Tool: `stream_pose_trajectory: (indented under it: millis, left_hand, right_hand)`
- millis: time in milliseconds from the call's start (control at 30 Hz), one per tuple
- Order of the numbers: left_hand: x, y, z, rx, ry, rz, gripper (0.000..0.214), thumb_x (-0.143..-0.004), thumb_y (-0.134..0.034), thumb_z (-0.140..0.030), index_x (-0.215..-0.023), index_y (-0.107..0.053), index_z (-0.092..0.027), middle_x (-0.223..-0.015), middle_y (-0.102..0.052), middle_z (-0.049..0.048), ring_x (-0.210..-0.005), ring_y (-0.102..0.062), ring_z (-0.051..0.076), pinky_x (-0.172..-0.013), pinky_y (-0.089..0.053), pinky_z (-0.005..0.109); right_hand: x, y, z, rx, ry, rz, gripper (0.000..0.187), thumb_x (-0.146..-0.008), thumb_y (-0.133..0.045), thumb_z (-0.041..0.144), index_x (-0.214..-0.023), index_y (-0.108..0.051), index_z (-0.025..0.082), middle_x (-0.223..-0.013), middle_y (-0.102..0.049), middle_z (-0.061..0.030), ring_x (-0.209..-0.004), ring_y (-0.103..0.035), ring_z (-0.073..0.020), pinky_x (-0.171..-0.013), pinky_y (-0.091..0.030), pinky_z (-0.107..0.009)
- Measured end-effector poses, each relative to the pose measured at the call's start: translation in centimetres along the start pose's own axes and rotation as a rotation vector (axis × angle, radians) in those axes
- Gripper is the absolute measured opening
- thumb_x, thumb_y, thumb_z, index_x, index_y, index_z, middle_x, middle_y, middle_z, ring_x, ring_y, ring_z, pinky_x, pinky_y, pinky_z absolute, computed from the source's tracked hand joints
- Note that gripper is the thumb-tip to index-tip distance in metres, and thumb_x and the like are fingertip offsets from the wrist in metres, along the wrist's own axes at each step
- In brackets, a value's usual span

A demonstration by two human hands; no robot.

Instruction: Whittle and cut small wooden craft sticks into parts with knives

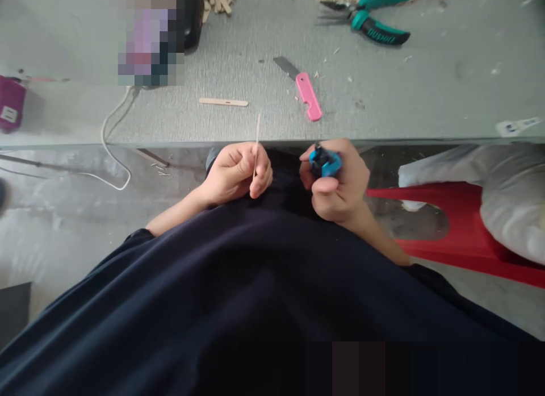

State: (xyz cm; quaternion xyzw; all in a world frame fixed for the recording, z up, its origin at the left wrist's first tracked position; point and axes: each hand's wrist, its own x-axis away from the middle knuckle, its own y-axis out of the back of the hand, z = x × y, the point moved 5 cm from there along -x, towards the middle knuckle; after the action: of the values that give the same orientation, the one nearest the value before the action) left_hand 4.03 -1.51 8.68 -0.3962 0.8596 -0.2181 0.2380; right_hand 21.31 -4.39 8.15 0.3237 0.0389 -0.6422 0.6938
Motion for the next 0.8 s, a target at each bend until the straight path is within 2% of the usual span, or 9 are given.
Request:
stream_pose_trajectory:
  millis: [67, 167, 300, 400, 533, 800]
  left_hand:
    - [0.4, -0.3, 0.9, 0.078, 0.107, 0.053, 0.055, -0.091, -0.076, -0.062, -0.062, -0.057, -0.019, -0.043, -0.047, -0.0033, -0.038, -0.044, 0.007, -0.047, -0.038, 0.024]
    - [0.7, -0.7, 1.8, 0.173, 0.252, 0.118, 0.06, -0.085, -0.083, -0.061, -0.058, -0.048, -0.019, -0.039, -0.041, -0.0045, -0.034, -0.038, 0.007, -0.046, -0.037, 0.024]
    - [0.7, -0.8, 2.4, 0.287, 0.412, 0.164, 0.062, -0.084, -0.087, -0.047, -0.056, -0.039, -0.019, -0.035, -0.033, -0.0074, -0.031, -0.031, 0.004, -0.045, -0.036, 0.023]
    - [1.0, -0.6, 2.6, 0.373, 0.516, 0.166, 0.064, -0.085, -0.085, -0.038, -0.053, -0.032, -0.019, -0.033, -0.026, -0.0083, -0.03, -0.028, 0.004, -0.044, -0.036, 0.023]
    - [1.5, -0.5, 2.9, 0.432, 0.576, 0.192, 0.064, -0.086, -0.08, -0.034, -0.049, -0.03, -0.018, -0.032, -0.023, -0.0072, -0.03, -0.028, 0.005, -0.042, -0.035, 0.023]
    - [1.5, -0.6, 3.4, 0.456, 0.558, 0.287, 0.064, -0.09, -0.078, -0.037, -0.048, -0.034, -0.017, -0.032, -0.029, -0.0057, -0.03, -0.032, 0.006, -0.043, -0.035, 0.023]
  right_hand:
    - [1.0, 0.4, 0.4, 0.16, 0.113, 0.024, 0.052, -0.1, -0.046, 0.081, -0.106, -0.063, 0.032, -0.078, -0.071, -0.0026, -0.061, -0.065, -0.022, -0.057, -0.043, -0.039]
    - [1.6, 0.2, 1.0, 0.282, 0.245, 0.059, 0.043, -0.105, -0.049, 0.067, -0.102, -0.065, 0.027, -0.081, -0.074, -0.0045, -0.066, -0.069, -0.0217, -0.056, -0.041, -0.037]
    - [1.5, 0.1, 1.4, 0.372, 0.296, 0.032, 0.043, -0.107, -0.048, 0.063, -0.102, -0.066, 0.024, -0.078, -0.071, -0.0057, -0.065, -0.066, -0.0211, -0.057, -0.039, -0.037]
    - [1.1, 0.1, 1.6, 0.484, 0.275, 0.046, 0.049, -0.109, -0.043, 0.066, -0.104, -0.068, 0.025, -0.08, -0.071, -0.0069, -0.065, -0.065, -0.0221, -0.059, -0.04, -0.038]
    - [0.8, 0.1, 1.8, 0.564, 0.246, 0.084, 0.059, -0.108, -0.04, 0.072, -0.104, -0.072, 0.023, -0.079, -0.07, -0.0063, -0.064, -0.064, -0.0213, -0.059, -0.038, -0.037]
    - [0.6, 0.2, 2.0, 0.562, 0.207, 0.133, 0.058, -0.108, -0.044, 0.072, -0.1, -0.072, 0.021, -0.076, -0.067, -0.0067, -0.063, -0.061, -0.0203, -0.059, -0.036, -0.035]
